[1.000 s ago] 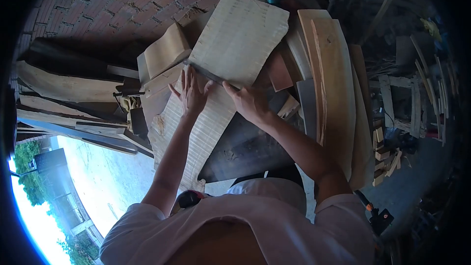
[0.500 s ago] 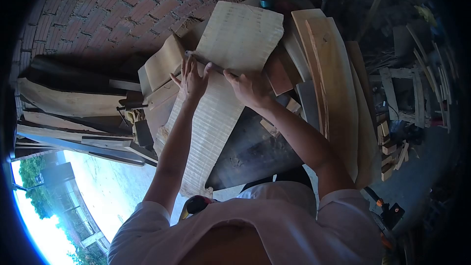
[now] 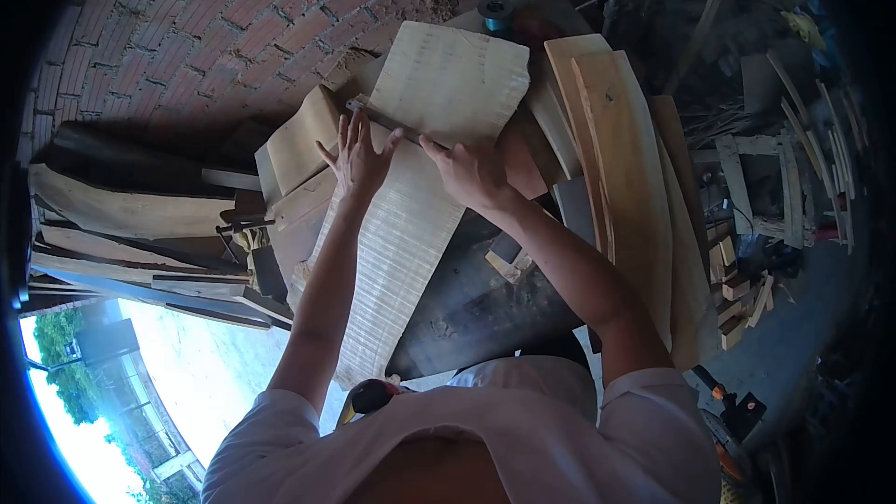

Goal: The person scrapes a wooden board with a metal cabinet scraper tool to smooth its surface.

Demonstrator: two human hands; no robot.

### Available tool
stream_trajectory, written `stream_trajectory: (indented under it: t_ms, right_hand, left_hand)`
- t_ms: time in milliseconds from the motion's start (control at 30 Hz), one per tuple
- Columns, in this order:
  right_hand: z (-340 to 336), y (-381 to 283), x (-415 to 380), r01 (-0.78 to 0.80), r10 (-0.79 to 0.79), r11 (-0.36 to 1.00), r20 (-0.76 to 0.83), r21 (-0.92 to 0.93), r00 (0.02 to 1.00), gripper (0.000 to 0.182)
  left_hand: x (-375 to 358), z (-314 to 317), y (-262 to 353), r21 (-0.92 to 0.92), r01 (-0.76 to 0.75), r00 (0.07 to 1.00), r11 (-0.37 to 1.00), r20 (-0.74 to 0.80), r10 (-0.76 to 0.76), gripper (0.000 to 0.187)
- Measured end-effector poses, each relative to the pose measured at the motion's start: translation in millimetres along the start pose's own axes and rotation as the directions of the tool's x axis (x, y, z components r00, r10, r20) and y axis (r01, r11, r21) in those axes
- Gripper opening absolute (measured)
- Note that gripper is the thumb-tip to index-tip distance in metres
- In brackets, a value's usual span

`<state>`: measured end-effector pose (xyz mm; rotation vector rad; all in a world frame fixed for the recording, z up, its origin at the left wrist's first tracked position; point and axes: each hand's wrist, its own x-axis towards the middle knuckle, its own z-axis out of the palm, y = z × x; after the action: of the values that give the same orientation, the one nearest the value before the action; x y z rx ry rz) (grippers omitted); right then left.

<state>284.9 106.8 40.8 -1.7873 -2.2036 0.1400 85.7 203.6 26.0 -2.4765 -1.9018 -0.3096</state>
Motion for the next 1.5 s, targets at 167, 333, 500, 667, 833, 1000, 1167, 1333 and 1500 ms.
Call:
stream_trajectory:
  t_ms: [167,333,500,667,833,1000,1167,1333,1500]
  right_hand:
    - [-10,-6,-58,0.02,-0.023,0.999,0.085,0.035,0.996,0.06]
    - [6,15,-11,-0.048,0.042,0.986,0.036,0.159,0.998,0.053]
    - [6,9,12,-0.052,0.052,0.998,-0.006,0.024,0.999,0.054]
    - [1,25,-39,0.02,-0.015,0.987,-0.033,0.158,0.999,0.053]
    - [-5,35,18,-0.05,0.046,0.993,0.038,0.104,0.998,0.051]
    - [-16,33,6,-0.034,0.03,0.994,0.034,0.099,0.999,0.053]
    - [-12,44,-24,0.034,-0.034,0.996,-0.002,0.077,0.999,0.053]
    - [-16,50,36,-0.098,0.099,0.986,-0.002,0.134,0.995,0.049]
    - [-36,42,-7,-0.045,0.038,0.989,0.046,0.139,0.998,0.049]
  left_hand:
    - [-71,-4,6,0.016,-0.052,0.999,0.999,0.012,0.051,0.092]
    - [-18,7,3,0.043,-0.033,0.999,0.999,-0.039,0.034,0.092]
    - [17,-4,0,0.053,-0.013,0.999,0.999,0.052,0.01,0.088]
    - [-47,-1,19,0.04,-0.071,0.997,0.997,0.03,0.07,0.092]
    - [27,5,16,0.028,-0.075,0.995,0.997,-0.06,0.076,0.089]
    - [14,3,15,0.029,-0.106,0.992,0.994,-0.066,0.108,0.093]
    - [-12,0,32,0.056,-0.091,0.995,0.994,0.034,0.089,0.094]
    - [73,-8,35,0.119,-0.107,0.992,0.987,0.077,0.099,0.095]
    - [14,1,28,0.12,-0.169,0.985,0.978,-0.01,0.171,0.096]
